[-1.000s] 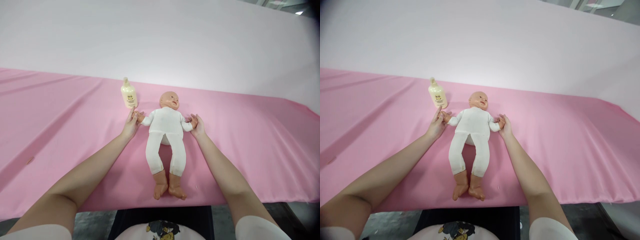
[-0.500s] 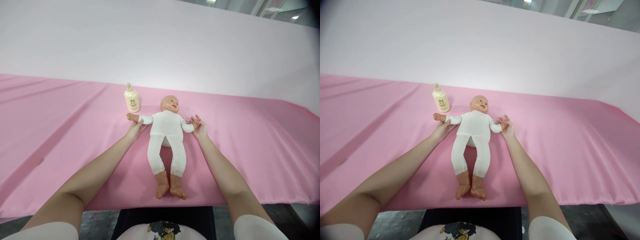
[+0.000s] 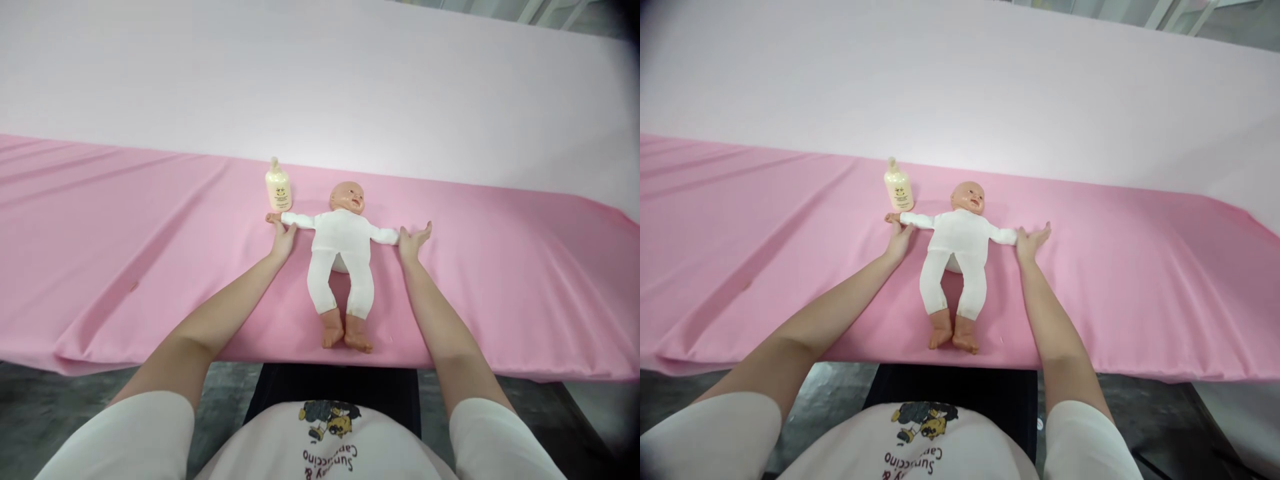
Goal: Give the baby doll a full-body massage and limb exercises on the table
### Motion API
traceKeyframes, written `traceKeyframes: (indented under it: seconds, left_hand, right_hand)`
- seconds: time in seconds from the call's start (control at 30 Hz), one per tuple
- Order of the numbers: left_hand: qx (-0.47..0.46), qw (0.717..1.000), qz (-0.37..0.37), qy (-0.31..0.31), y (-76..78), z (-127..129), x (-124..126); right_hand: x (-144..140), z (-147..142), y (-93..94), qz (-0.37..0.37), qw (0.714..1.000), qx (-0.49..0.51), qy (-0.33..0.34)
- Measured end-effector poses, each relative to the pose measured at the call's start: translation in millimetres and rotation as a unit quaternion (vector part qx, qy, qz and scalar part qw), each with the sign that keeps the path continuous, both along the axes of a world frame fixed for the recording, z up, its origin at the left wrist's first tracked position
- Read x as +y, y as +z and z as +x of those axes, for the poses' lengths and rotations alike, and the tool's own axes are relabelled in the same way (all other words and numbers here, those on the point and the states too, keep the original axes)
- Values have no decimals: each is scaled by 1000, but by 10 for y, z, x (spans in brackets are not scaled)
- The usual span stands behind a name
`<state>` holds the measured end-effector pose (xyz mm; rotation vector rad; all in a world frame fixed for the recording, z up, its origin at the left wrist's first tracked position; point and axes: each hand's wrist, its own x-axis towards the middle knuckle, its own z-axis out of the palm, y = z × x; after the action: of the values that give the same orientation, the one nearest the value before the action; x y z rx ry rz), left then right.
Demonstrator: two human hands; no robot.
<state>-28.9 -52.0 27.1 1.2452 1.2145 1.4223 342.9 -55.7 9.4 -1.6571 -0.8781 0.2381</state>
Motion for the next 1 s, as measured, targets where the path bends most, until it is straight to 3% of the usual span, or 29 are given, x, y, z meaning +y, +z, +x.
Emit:
traceKeyframes:
  seconds: [0.07,0.13,0.23,0.3,0.4,0.43,0.47,0.57,0.63,0.7,0.9,1.0]
  left_hand:
    - [101,994,21,21,18,29,-87]
    - [189,979,78,-13,66,71,-247]
    - [282,916,262,-110,179,139,-628]
    - [338,850,376,-149,247,163,-927]
    - [411,703,525,-247,290,180,-1329]
    - [429,653,553,-288,289,193,-1437]
    - [435,614,575,-322,284,214,-1530]
    - [435,559,600,-372,267,310,-1725]
    - [420,549,617,-374,270,364,-1787]
    - [398,555,635,-361,295,378,-1799]
    - [423,575,614,-337,417,259,-1686]
    - [428,584,578,-376,417,246,-1657]
  right_hand:
    - [-104,-154,57,-21,996,-76,30]
    - [-277,-378,145,2,983,-153,98]
    - [-710,-784,317,72,922,-257,280]
    - [-1076,-1031,429,86,838,-322,432]
    - [-1577,-1273,547,71,638,-425,638]
    - [-1700,-1317,567,71,594,-443,668]
    - [-1793,-1347,575,63,576,-454,677]
    - [-1899,-1372,547,26,560,-469,683]
    - [-1873,-1352,508,19,554,-468,689]
    - [-1835,-1311,472,26,555,-461,692]
    - [-1881,-1196,405,51,600,-435,669]
    - [-1909,-1207,418,21,591,-447,671]
